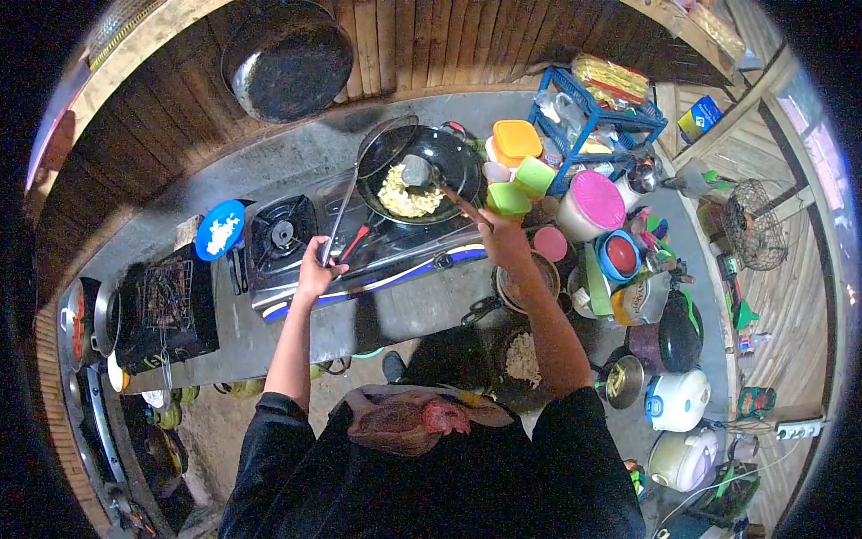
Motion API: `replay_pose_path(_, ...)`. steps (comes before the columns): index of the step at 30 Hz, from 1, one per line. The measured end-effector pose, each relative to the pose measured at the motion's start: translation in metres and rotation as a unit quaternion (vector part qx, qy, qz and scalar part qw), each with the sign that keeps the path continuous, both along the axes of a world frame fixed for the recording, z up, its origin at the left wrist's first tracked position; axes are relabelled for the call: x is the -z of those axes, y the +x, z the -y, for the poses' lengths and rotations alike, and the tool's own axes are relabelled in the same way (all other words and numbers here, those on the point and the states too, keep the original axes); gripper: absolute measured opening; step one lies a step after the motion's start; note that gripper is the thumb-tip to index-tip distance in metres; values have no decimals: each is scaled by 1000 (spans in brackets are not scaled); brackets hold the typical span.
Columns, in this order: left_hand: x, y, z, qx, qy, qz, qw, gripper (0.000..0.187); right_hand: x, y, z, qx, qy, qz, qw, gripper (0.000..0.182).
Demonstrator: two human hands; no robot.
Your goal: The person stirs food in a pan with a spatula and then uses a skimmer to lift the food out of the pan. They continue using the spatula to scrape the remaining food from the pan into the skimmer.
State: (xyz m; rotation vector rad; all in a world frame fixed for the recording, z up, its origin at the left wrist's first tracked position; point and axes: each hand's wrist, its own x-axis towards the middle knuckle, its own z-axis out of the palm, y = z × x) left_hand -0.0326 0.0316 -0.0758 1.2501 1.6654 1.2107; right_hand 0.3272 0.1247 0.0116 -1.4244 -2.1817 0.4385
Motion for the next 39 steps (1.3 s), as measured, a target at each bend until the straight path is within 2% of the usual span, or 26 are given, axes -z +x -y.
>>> replay_pose_path(2, 2, -1, 0, 7, 36, -33, 999, 61, -10, 8, 2, -4, -26, 13, 1000, 33)
replay_pose_path(6, -5, 2, 2, 3, 28, -31, 999, 60, 10, 15, 0, 15, -66, 76, 995, 33)
replay_pose_path(9, -12, 4, 3, -3, 1, -28, 1000, 60, 22, 17, -3, 47, -13, 89, 995, 30)
replay_pose_path(11, -13, 5, 4, -9, 1, -39, 999, 60, 21, 16, -8, 61, 54, 45, 996, 29)
replay_pose_path(15, -6, 2, 1, 4, 7, -51, 999, 60, 21, 7, -22, 116, 25, 17, 993, 30)
replay_pose_path(17, -4, 2, 2, 3, 10, -18, 1000, 60, 38, 4, -30, 128, 76, 58, 987, 27)
replay_pose_path(18, -6, 2, 2, 7, 7, -27, 1000, 61, 42, 2, -31, 127, 77, 58, 987, 27)
replay_pose_path(20, -5, 2, 2, 5, 7, -31, 999, 62, 48, 1, -33, 36, 33, 46, 998, 28)
replay_pose_path(23, -6, 3, 3, 2, 14, -28, 1000, 63, 47, -4, -32, 41, -21, -5, 999, 29)
replay_pose_path(26, -8, 4, 4, 0, 12, -17, 1000, 63, 36, -2, -35, 23, 10, -54, 998, 29)
replay_pose_path(27, -8, 4, 4, -1, 2, -14, 1000, 63, 36, -2, -38, 23, 9, -54, 998, 29)
replay_pose_path(29, -8, 4, 3, -3, 2, -23, 1000, 63, 36, -4, -50, 91, 28, -4, 995, 28)
replay_pose_path(31, -3, 2, 2, -3, 3, -32, 999, 63, 48, -6, -67, 94, 38, -9, 995, 28)
replay_pose_path(34, -1, 2, 1, 1, 23, -30, 999, 63, 52, -14, -76, 86, 12, 29, 996, 26)
replay_pose_path(36, -3, 4, 2, 0, 14, -21, 1000, 63, 56, -22, -76, 29, -32, -10, 999, 28)
replay_pose_path(39, -6, 4, 3, -5, 5, -21, 1000, 62, 72, -27, -82, 17, -50, -63, 997, 29)
